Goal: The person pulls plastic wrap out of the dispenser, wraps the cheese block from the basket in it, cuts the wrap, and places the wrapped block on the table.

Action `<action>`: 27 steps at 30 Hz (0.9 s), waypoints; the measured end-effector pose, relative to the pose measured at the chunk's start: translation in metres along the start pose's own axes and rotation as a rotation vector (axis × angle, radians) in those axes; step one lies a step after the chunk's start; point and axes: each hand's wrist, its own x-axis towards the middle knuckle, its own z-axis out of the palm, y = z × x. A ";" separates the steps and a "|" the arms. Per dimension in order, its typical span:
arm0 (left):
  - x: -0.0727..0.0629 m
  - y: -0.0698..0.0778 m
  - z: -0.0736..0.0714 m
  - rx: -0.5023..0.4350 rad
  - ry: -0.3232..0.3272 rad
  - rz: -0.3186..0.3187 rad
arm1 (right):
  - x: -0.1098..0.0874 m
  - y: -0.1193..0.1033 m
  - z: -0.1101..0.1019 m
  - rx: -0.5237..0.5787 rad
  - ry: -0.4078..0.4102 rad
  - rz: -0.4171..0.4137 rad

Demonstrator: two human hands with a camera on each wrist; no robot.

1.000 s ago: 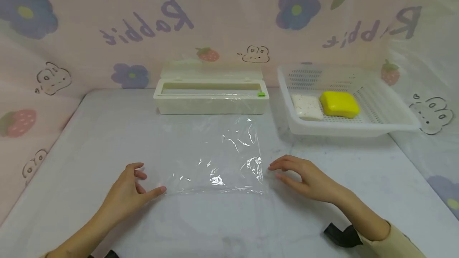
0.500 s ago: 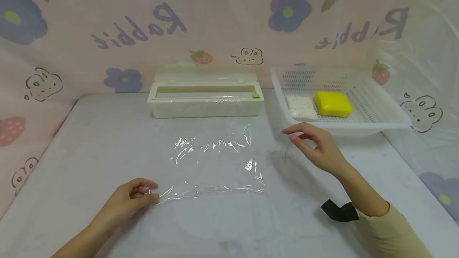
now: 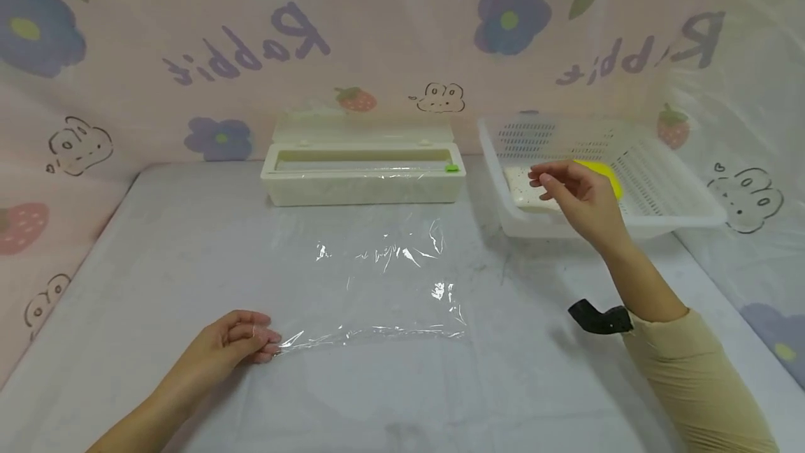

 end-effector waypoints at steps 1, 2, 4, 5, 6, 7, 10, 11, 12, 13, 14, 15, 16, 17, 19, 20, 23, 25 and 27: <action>0.001 0.000 0.000 -0.005 0.000 0.002 | 0.004 0.002 -0.003 -0.022 0.015 -0.004; 0.001 0.000 0.000 -0.006 -0.001 0.003 | 0.007 0.005 -0.006 -0.047 0.028 -0.007; 0.001 -0.001 0.000 -0.010 -0.005 0.015 | 0.014 0.010 -0.010 -0.109 0.058 -0.012; 0.001 -0.001 0.000 -0.017 -0.005 0.015 | 0.017 0.014 -0.012 -0.139 0.068 -0.007; 0.001 -0.001 0.000 -0.025 -0.011 0.029 | 0.020 0.017 -0.014 -0.179 0.073 -0.002; 0.000 -0.002 -0.001 -0.032 -0.012 0.031 | 0.024 0.020 -0.016 -0.216 0.070 0.009; 0.000 -0.006 -0.003 -0.075 -0.040 0.082 | 0.032 0.028 -0.019 -0.331 0.043 0.058; 0.000 -0.007 -0.004 -0.093 -0.052 0.098 | 0.035 0.030 -0.020 -0.367 0.028 0.077; 0.000 -0.009 -0.005 -0.102 -0.068 0.124 | 0.037 0.032 -0.022 -0.400 0.011 0.100; 0.000 -0.011 -0.006 -0.114 -0.079 0.138 | 0.038 0.033 -0.023 -0.434 -0.006 0.123; 0.001 -0.012 -0.007 -0.121 -0.099 0.168 | 0.040 0.034 -0.024 -0.462 -0.023 0.148; 0.002 -0.014 -0.007 -0.128 -0.114 0.186 | 0.041 0.034 -0.025 -0.486 -0.044 0.176; 0.002 -0.016 -0.008 -0.133 -0.134 0.211 | 0.043 0.035 -0.027 -0.499 -0.067 0.204; 0.003 -0.017 -0.008 -0.143 -0.154 0.234 | 0.044 0.036 -0.028 -0.504 -0.088 0.231; 0.004 -0.020 -0.009 -0.168 -0.193 0.265 | 0.047 0.037 -0.029 -0.509 -0.133 0.284; 0.005 -0.020 -0.009 -0.179 -0.210 0.276 | 0.049 0.038 -0.030 -0.507 -0.155 0.310; 0.006 -0.022 -0.010 -0.190 -0.223 0.269 | 0.053 0.043 -0.030 -0.499 -0.221 0.371; 0.006 -0.022 -0.010 -0.171 -0.206 0.252 | 0.057 0.046 -0.031 -0.507 -0.277 0.403; 0.006 -0.022 -0.010 -0.157 -0.187 0.229 | 0.060 0.050 -0.031 -0.516 -0.339 0.424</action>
